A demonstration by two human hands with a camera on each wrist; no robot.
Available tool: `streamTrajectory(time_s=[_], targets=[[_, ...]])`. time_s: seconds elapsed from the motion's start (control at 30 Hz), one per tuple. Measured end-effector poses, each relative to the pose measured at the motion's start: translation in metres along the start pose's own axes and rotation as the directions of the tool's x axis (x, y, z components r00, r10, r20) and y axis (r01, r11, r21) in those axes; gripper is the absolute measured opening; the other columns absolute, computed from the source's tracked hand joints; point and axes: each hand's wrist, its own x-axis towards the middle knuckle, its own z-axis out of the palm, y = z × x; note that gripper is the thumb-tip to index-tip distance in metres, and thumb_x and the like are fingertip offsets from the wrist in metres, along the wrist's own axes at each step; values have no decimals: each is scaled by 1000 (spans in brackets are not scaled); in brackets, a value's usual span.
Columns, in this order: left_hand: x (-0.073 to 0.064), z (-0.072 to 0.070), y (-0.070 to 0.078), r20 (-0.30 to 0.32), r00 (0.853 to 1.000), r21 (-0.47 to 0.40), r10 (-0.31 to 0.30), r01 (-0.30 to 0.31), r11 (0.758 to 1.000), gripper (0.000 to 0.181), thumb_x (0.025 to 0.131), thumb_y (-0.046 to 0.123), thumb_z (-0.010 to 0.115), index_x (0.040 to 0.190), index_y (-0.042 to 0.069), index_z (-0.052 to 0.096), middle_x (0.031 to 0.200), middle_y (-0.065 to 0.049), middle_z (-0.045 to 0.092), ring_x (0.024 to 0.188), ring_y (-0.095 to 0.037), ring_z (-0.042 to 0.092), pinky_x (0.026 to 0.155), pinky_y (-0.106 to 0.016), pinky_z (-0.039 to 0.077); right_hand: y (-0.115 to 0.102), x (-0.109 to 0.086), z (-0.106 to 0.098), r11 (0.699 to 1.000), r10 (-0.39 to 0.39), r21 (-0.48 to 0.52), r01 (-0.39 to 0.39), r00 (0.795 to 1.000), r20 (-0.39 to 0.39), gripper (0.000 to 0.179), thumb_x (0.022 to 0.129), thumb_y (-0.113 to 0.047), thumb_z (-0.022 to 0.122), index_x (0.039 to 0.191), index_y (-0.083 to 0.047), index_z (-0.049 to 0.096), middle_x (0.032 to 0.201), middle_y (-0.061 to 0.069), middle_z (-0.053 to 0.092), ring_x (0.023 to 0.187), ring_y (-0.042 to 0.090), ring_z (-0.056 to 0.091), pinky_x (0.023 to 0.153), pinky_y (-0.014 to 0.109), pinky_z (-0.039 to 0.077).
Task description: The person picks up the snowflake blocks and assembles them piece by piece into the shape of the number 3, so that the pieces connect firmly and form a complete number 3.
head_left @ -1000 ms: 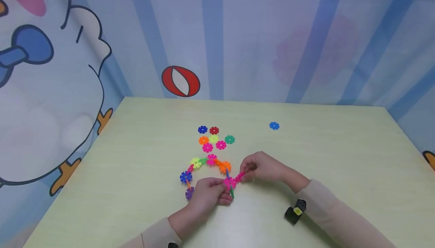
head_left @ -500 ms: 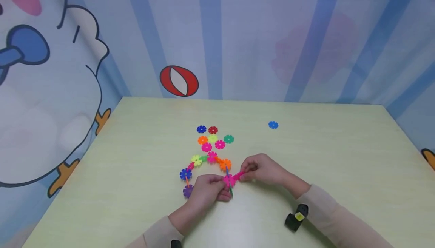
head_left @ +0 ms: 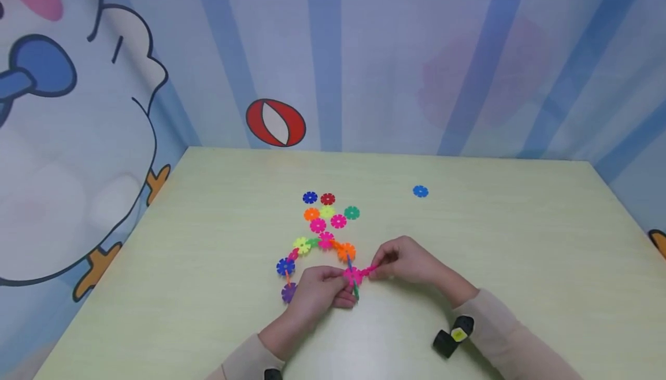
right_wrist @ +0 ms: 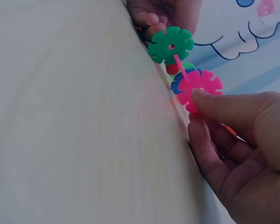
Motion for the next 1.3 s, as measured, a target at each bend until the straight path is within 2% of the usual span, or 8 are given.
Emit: streamTrajectory(time_s=[0.47, 0.73, 1.3], targets=[[0, 0, 1, 12, 1000, -15, -1, 2, 1000, 22, 93, 1, 57, 110, -13, 60, 82, -12, 69, 66, -16, 70, 67, -31, 59, 8, 4, 3, 999, -43, 20, 43, 999, 3, 5, 79, -11, 78, 82, -9, 76, 80, 1, 73, 73, 17, 59, 64, 23, 50], [0, 1, 1, -10, 1000, -42, 5, -6, 999, 20, 92, -3, 55, 108, -14, 58, 81, -14, 68, 64, -16, 69, 66, -32, 59, 9, 5, 4, 996, -77, 34, 77, 997, 5, 4, 79, -10, 78, 82, -9, 76, 81, 2, 73, 75, 18, 63, 68, 23, 53], [1, 3, 1, -36, 999, -18, -11, 10, 1000, 16, 91, -4, 56, 103, -13, 60, 79, -14, 68, 64, -17, 70, 65, -31, 59, 10, 10, 6, 986, -163, -20, 163, 987, 14, 4, 78, -8, 79, 79, -6, 76, 76, 0, 72, 68, 11, 63, 65, 23, 54]])
